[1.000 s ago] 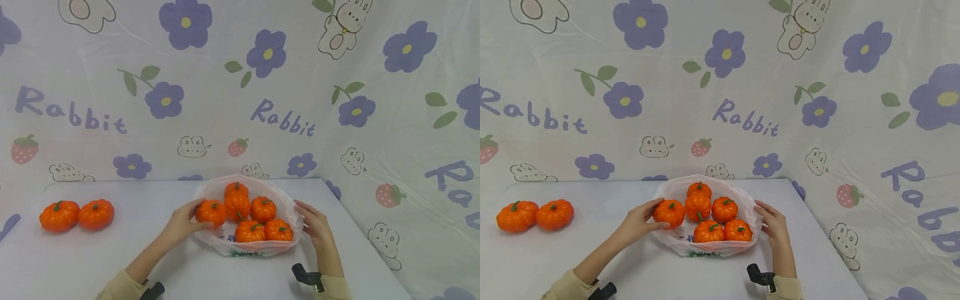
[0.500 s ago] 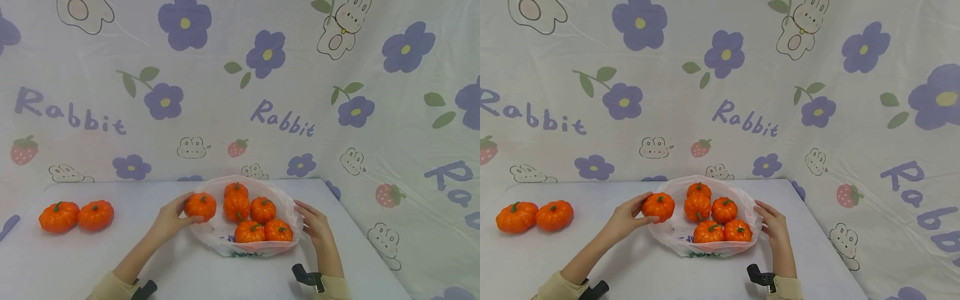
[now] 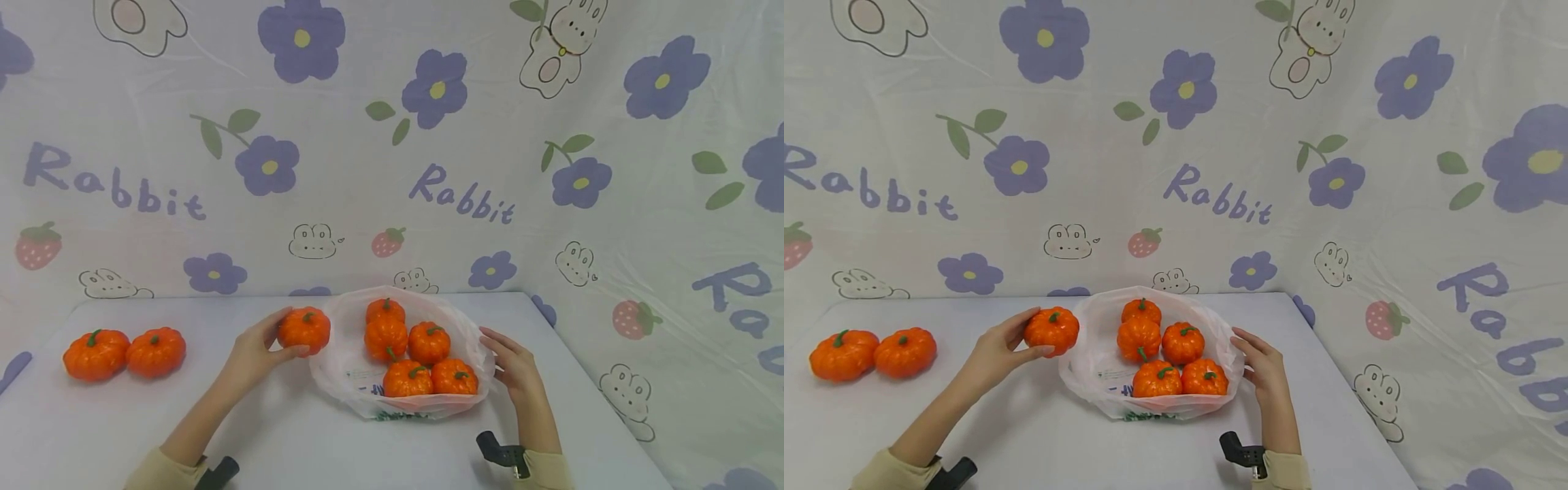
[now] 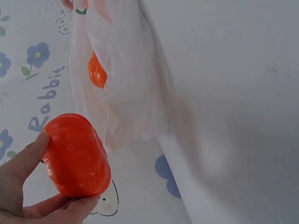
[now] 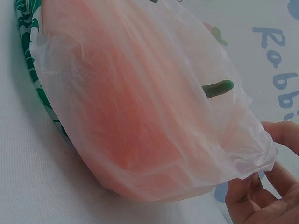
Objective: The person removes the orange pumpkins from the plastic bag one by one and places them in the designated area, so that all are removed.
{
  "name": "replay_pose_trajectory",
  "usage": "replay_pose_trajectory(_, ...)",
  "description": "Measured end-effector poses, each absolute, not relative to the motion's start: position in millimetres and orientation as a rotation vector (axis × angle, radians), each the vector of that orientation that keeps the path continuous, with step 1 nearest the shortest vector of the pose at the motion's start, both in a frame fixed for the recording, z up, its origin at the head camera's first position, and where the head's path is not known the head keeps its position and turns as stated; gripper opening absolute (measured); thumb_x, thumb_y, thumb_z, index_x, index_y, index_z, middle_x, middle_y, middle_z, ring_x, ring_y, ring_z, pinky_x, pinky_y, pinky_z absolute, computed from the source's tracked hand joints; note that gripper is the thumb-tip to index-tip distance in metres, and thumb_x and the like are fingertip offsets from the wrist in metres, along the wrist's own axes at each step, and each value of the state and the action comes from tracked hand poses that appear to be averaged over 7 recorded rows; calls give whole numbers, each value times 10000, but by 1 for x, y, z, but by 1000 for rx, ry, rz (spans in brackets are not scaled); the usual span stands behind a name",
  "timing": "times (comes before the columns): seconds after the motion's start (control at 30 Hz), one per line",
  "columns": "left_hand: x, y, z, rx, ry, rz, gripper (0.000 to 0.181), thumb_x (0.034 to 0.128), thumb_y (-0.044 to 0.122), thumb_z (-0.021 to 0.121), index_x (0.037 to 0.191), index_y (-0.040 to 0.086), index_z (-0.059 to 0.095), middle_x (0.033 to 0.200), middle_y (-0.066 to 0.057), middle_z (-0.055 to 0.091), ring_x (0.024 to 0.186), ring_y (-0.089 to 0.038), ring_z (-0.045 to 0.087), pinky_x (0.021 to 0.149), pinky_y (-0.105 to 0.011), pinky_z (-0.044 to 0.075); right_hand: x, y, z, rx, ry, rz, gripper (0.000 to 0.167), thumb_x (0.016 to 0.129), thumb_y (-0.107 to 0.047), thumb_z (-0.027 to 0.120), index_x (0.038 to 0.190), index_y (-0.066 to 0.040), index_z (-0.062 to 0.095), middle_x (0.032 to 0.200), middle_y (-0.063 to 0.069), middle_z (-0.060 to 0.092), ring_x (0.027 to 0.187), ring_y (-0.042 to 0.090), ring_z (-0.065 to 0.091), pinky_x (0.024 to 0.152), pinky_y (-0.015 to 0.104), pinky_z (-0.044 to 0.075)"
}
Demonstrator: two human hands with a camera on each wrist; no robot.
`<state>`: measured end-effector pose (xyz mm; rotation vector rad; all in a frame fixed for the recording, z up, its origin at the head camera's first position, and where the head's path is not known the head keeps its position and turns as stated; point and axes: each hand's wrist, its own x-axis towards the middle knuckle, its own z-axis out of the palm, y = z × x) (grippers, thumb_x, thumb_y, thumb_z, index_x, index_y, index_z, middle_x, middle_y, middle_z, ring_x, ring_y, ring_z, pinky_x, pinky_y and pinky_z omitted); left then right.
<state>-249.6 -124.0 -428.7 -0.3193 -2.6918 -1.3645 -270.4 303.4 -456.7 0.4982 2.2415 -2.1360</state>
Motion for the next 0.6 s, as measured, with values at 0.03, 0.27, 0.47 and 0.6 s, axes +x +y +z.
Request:
replay_pose_trajectory(0.03,-250,-126,-429,-306,-2695,-1362,822,835,301,766,1505,73,349,1542,-188,389,1430,-390,362,1098,-493,395,-270,303,-457,499,2247,-2133,534,957,-342,607,1441,-153,486,1528,73,404,1235,248,447,1173,479,365)
replay_pose_trajectory(0.27,-254,-140,-431,-243,-2706,-1327,832,845,296,758,1517,73,322,1551,-200,367,1427,-414,352,1105,-519,389,-268,302,-457,496,2268,-2118,541,957,-342,607,1444,-144,480,1521,91,409,1210,250,459,1167,490,368)
replay_pose_trajectory(0.47,-256,-153,-431,-191,-2730,-1344,854,853,339,744,1530,79,293,1564,-205,338,1438,-421,325,1115,-529,377,-267,302,-456,488,2257,-2125,546,953,-333,616,1445,-139,478,1530,96,404,1262,270,438,1172,500,356)
replay_pose_trajectory(0.6,-257,-159,-430,-171,-2734,-1339,863,853,361,739,1527,62,291,1560,-225,331,1430,-433,328,1117,-532,375,-267,302,-455,498,2260,-2120,543,953,-337,615,1443,-143,482,1529,95,407,1259,268,443,1170,494,362)
